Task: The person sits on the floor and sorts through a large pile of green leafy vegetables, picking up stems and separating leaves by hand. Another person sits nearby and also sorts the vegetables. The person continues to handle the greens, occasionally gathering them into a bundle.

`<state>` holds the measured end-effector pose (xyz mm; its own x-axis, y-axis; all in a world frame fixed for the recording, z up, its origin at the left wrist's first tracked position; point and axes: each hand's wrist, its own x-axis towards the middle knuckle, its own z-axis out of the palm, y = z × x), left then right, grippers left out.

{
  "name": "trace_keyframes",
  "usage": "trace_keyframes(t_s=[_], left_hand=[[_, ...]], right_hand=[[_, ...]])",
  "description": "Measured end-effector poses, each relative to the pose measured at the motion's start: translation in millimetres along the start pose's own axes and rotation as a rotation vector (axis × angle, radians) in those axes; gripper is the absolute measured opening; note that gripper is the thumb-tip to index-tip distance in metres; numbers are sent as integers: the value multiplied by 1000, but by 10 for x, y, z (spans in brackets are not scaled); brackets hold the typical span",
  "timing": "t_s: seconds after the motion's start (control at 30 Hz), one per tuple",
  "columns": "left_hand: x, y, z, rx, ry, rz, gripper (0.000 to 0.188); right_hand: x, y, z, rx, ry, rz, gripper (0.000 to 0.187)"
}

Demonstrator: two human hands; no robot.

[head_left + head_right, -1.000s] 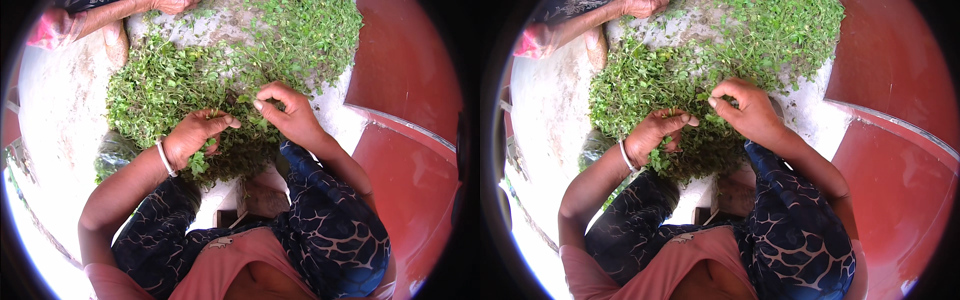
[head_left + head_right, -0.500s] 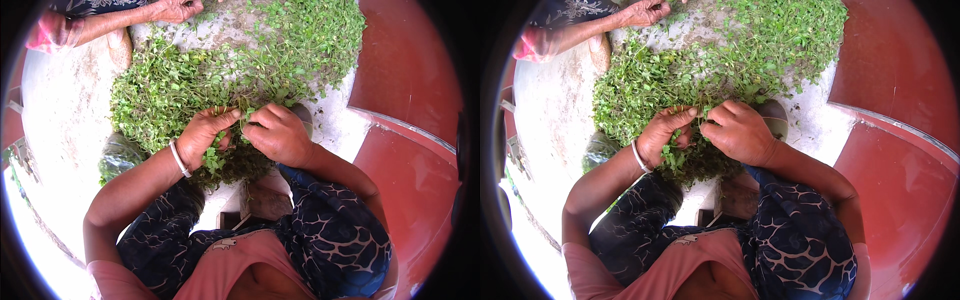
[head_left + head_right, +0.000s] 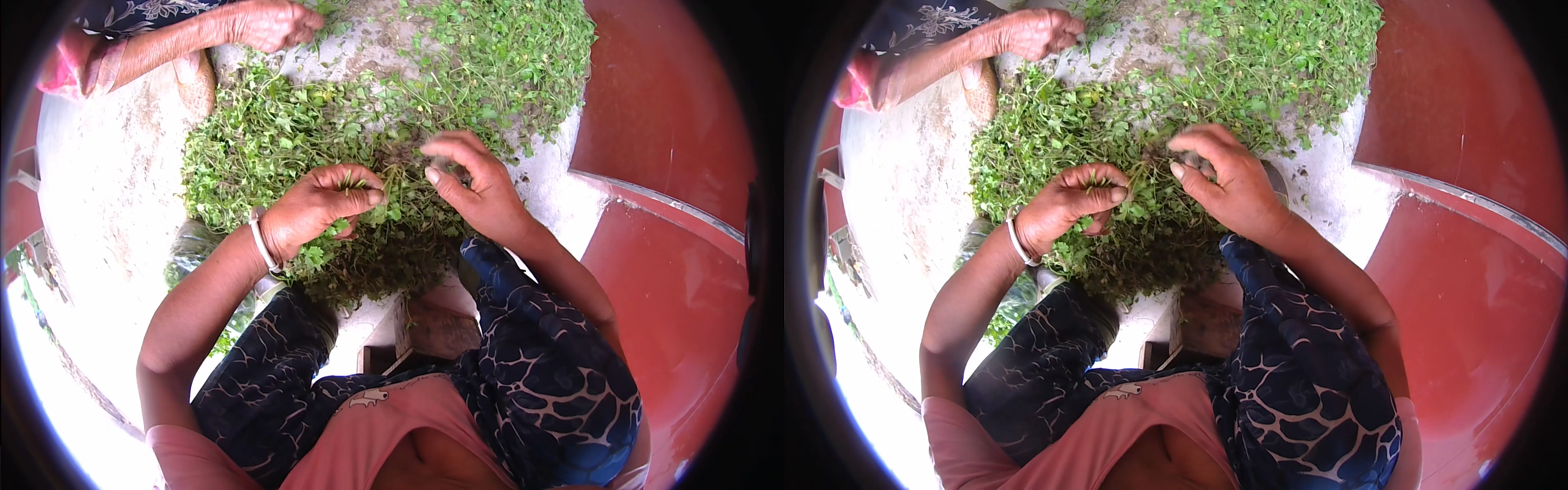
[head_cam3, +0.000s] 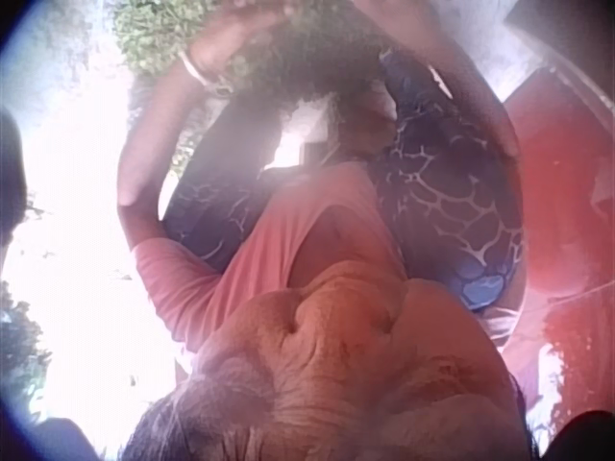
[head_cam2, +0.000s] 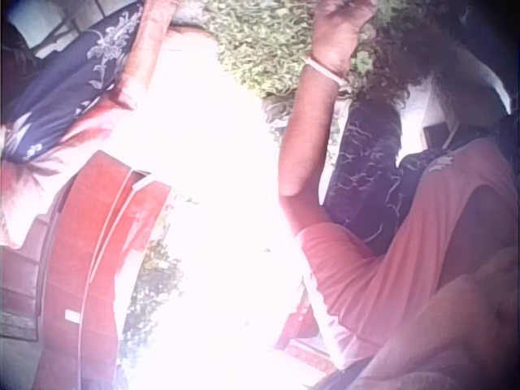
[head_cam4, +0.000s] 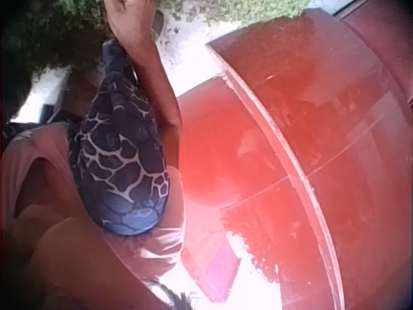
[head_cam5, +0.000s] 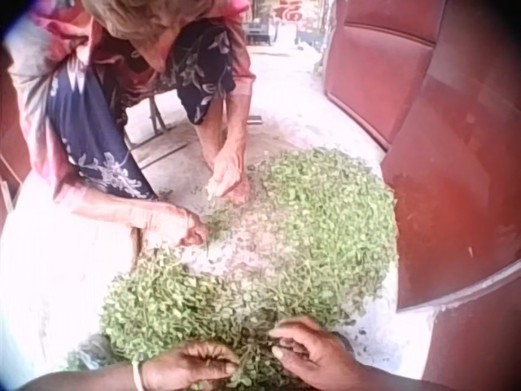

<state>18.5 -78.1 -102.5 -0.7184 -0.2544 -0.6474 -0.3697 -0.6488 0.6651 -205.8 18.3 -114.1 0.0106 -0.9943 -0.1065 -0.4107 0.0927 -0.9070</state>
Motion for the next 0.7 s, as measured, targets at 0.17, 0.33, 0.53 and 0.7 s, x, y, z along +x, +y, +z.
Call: trace_keyframes(t_s=[0.17, 0.33, 0.53, 0.7], left_hand=[[-2, 78, 36, 3, -76, -60, 20], [-1, -43, -60, -120, -70, -31, 20], [11, -12, -9, -10, -79, -64, 21], [42, 4, -14, 17, -81, -42, 31]], right_hand=[[164, 1, 4, -63, -244, -162, 33], [154, 127, 56, 130, -434, -60, 16], [51, 156, 114, 589, -481, 231, 14], [100, 58, 51, 444, -555, 247, 13]])
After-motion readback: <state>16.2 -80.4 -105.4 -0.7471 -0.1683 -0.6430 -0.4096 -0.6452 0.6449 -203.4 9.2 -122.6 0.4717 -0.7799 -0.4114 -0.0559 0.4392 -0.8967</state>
